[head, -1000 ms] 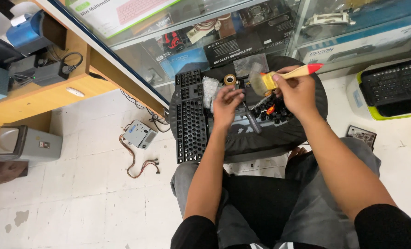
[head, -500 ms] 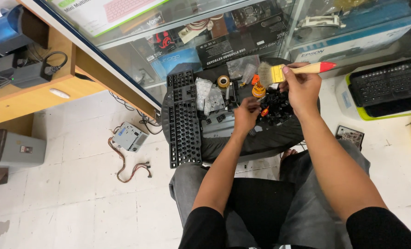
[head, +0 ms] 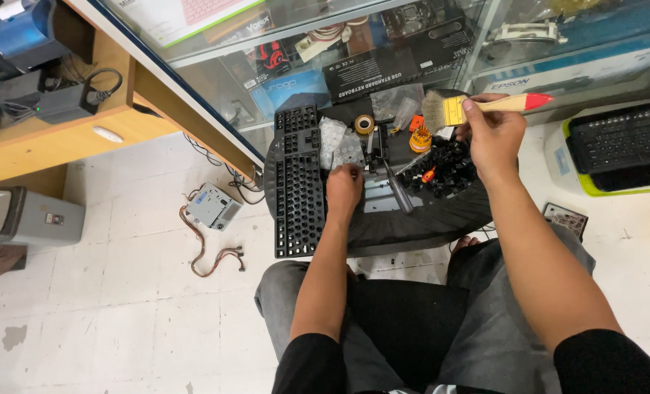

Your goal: Cleaning dust from keyboard components and frame using a brush

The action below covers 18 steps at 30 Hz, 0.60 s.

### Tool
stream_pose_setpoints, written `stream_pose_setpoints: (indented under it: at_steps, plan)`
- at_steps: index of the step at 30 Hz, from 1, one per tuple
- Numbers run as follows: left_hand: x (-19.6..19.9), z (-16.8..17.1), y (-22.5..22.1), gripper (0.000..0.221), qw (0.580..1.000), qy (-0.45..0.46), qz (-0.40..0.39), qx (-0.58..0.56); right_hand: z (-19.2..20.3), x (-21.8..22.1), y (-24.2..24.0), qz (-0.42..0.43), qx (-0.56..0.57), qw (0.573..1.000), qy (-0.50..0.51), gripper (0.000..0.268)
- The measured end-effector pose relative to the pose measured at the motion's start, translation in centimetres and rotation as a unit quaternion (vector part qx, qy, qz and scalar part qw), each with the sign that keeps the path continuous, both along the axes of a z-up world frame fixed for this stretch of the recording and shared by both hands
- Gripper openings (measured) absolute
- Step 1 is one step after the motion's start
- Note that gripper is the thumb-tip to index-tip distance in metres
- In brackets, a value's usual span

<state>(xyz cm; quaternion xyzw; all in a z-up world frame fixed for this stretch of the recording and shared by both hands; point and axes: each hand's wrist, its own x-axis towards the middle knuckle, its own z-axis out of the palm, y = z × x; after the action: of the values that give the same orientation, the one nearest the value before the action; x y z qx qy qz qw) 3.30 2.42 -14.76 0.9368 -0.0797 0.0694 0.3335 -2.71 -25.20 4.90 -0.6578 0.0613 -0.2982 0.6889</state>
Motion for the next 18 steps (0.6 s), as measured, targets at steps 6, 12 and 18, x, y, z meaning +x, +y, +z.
stream_pose_setpoints:
  at_steps: [6, 12, 18]
  plan:
    - [-2.9, 4.3, 2.3, 0.035, 0.991, 0.037, -0.048, 0.121, -1.4, 1.3, -0.3, 0.021, -0.008, 1.000, -0.001, 0.016]
    - [-2.6, 1.7, 2.7, 0.031, 0.989, -0.003, -0.044, 0.141, -1.9, 2.2, 1.2, 0.040, -0.002, 0.999, -0.016, 0.016]
    - [-2.9, 0.9, 1.6, 0.021, 0.992, -0.014, -0.056, 0.110, -0.2, 1.7, 3.0, 0.033, 0.012, 0.999, -0.014, 0.015]
